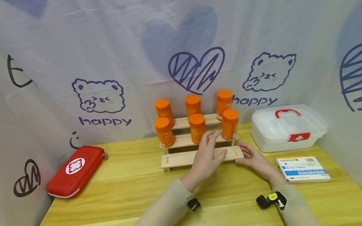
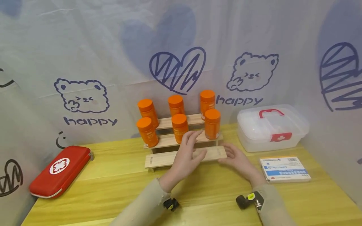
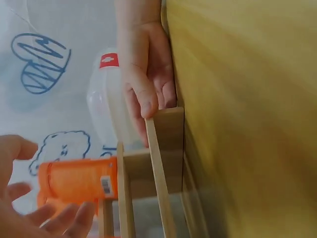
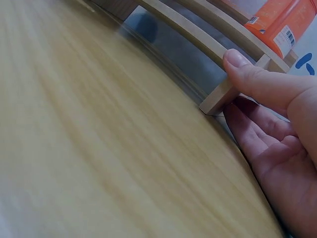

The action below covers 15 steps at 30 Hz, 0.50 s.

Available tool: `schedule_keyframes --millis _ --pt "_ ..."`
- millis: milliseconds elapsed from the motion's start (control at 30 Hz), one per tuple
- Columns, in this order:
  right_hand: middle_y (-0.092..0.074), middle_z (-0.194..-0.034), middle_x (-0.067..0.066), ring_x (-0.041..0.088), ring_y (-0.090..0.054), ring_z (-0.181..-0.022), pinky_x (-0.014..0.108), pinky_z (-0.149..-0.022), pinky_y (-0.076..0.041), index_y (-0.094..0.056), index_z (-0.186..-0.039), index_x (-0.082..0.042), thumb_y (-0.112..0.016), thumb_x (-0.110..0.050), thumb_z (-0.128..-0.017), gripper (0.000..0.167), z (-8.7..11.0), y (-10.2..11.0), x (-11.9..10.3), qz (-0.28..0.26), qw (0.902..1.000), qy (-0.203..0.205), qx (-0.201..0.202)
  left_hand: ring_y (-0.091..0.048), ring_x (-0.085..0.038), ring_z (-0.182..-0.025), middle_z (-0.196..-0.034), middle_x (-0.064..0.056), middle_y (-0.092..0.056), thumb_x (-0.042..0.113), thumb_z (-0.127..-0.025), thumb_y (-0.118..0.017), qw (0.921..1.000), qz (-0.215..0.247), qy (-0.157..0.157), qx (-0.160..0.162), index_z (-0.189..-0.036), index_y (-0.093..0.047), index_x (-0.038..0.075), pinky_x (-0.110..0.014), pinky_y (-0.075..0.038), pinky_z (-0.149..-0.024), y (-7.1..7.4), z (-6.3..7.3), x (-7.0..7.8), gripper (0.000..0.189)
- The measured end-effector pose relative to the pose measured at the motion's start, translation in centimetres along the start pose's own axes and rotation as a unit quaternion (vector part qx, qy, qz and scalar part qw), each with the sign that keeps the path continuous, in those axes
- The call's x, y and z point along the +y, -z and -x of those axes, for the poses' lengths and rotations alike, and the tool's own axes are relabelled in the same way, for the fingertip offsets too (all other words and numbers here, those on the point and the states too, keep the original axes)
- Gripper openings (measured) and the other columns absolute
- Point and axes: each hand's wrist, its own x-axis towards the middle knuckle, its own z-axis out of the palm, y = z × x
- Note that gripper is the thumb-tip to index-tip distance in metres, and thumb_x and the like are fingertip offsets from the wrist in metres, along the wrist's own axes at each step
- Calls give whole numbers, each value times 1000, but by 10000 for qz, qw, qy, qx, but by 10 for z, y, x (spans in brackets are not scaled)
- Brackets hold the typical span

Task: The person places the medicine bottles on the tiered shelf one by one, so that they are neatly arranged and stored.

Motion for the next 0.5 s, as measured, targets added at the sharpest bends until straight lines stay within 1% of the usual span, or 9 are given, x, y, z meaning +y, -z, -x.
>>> schedule_keyframes --millis 100,167,233,300,333,433,500 --pt "-38 -142 27 40 -40 -128 18 -90 -43 -32 -144 -1 -72 -16 -86 72 -1 0 -1 38 10000 15 12 -47 -22 -119 -137 -5 -39 27 -95 -60 9996 222 44 -182 -142 -40 15 -34 -47 -90 14 25 -8 53" --pt "-37 -143 27 41 -40 -128 18 -90 -43 -32 -144 -1 -72 -16 -86 73 1 1 -3 117 9999 11 23 -50 -22 -115 -133 -4 -43 27 -96 -59 9991 256 78 -340 -140 -42 14 -32 -48 -89 24 40 -16 48" --pt "-37 -143 27 41 -41 -127 19 -90 -43 -31 -144 -1 -73 -16 -85 74 5 2 -5 374 9993 33 43 -52 -22 -112 -130 -4 -47 25 -96 -59 9989 178 141 -418 -138 -44 12 -32 -48 -88 35 54 -25 47" --pt "-36 -143 28 43 -43 -126 25 -92 -45 -31 -144 0 -74 -16 -85 75 10 4 -10 761 9970 98 72 -52 -22 -111 -128 -3 -49 23 -95 -61 9991 -19 188 -383 -136 -47 11 -33 -48 -89 47 67 -37 45" --pt "-36 -143 29 44 -43 -125 30 -93 -46 -31 -144 0 -74 -16 -84 75 13 5 -13 935 9955 145 92 -53 -22 -110 -127 -3 -50 22 -94 -62 9992 -121 221 -313 -135 -48 10 -34 -48 -89 54 72 -43 45" --pt "-37 -141 31 46 -49 -119 43 -93 -46 -32 -144 -1 -73 -18 -86 73 24 10 -27 1637 9860 277 176 -55 -25 -108 -126 -5 -53 17 -92 -65 9982 -328 505 -56 -132 -51 9 -38 -48 -87 77 87 -61 44" --pt "-39 -139 32 48 -50 -117 50 -91 -46 -34 -143 0 -71 -17 -88 68 31 14 -38 2108 9765 407 209 -55 -27 -108 -125 -5 -55 16 -91 -66 9956 -579 725 125 -131 -53 9 -40 -49 -86 93 95 -72 43"
